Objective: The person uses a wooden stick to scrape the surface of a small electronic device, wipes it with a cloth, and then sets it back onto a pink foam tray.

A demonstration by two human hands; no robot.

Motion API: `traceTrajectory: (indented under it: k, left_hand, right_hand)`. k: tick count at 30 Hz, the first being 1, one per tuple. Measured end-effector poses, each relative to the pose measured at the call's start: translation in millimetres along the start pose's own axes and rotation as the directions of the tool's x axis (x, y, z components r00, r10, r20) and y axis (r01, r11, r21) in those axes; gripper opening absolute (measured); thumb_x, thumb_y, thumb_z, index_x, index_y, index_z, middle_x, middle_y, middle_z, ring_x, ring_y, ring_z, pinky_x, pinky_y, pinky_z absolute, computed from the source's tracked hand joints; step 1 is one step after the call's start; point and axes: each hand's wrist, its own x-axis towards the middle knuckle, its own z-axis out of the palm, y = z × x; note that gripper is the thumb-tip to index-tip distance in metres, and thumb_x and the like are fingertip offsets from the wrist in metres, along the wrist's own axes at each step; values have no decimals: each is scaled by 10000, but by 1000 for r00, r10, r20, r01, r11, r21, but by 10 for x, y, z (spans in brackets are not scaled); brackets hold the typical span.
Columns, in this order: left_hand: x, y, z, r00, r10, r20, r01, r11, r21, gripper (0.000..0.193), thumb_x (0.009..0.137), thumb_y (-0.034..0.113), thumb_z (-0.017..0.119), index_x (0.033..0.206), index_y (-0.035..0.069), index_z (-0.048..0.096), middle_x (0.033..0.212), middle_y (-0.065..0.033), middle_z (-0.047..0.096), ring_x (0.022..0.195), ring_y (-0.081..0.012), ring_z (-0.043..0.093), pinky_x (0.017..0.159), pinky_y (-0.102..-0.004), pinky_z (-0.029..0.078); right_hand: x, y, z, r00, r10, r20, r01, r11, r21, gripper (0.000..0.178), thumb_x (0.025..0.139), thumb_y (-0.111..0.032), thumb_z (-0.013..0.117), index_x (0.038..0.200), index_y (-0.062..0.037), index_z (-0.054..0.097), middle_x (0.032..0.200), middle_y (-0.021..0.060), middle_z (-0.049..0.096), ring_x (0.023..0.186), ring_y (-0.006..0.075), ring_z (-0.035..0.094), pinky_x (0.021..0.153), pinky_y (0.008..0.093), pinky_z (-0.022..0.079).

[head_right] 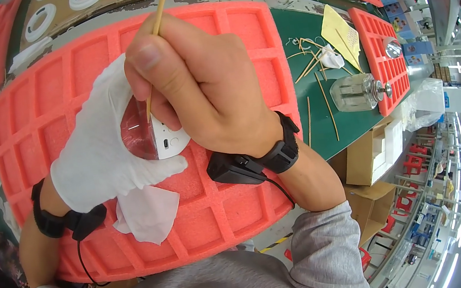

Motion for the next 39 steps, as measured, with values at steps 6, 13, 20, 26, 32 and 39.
traceTrajectory:
  k: [6, 13, 20, 26, 32, 39]
  left_hand:
    - [-23, 32, -26, 999, -34, 42, 36, 997, -61, 898, 661, 128, 890, 1419, 65, 413, 1346, -116, 507, 1258, -263, 527, 1039, -392, 461]
    - [-32, 105, -36, 993, -107, 49, 106, 994, 19, 894, 658, 115, 891, 1416, 62, 420, 1318, -122, 522, 1238, -279, 544, 1028, -398, 473]
    - [-31, -59, 4, 999, -14, 30, 15, 999, -40, 922, 646, 130, 901, 1422, 54, 409, 1309, -127, 529, 1240, -282, 542, 1021, -395, 476]
    - [-69, 48, -41, 1000, 19, -8, -18, 997, 76, 875, 642, 120, 895, 1381, 50, 431, 1261, -114, 531, 1203, -273, 552, 1018, -386, 468]
    - [-69, -11, -37, 1000, -6, 4, 5, 1000, 21, 845, 648, 114, 885, 1365, 52, 442, 1254, -113, 530, 1188, -261, 556, 1017, -387, 468]
    - [-51, 7, -47, 1000, 2, 28, -2, 1000, 19, 883, 656, 116, 882, 1405, 54, 418, 1290, -118, 524, 1215, -263, 550, 1030, -390, 463]
  right_hand:
    - [14, -22, 3, 985, -161, 69, 171, 969, -178, 332, 1103, -176, 357, 890, 32, 505, 698, 52, 538, 429, 50, 405, 418, 218, 323]
    - [6, -6, 34, 972, -202, 120, 221, 960, -170, 339, 1104, -203, 370, 896, 35, 493, 663, 32, 505, 442, 53, 410, 423, 226, 328]
    - [-61, 15, 88, 999, -50, 2, 50, 999, 0, 349, 1106, -219, 368, 875, 20, 473, 642, 23, 478, 442, 49, 384, 421, 229, 316]
    - [-10, -4, 132, 989, -146, 8, 146, 981, -127, 368, 1110, -249, 355, 875, 6, 479, 643, 18, 478, 441, 48, 381, 426, 221, 296]
    - [-24, -2, 83, 995, -94, 42, 96, 993, -64, 377, 1111, -256, 351, 872, 5, 480, 652, 26, 486, 438, 48, 379, 426, 218, 293]
    - [-27, -40, 100, 998, -28, -53, 26, 999, -41, 322, 1093, -219, 415, 867, -25, 536, 610, -6, 516, 441, 70, 456, 446, 229, 349]
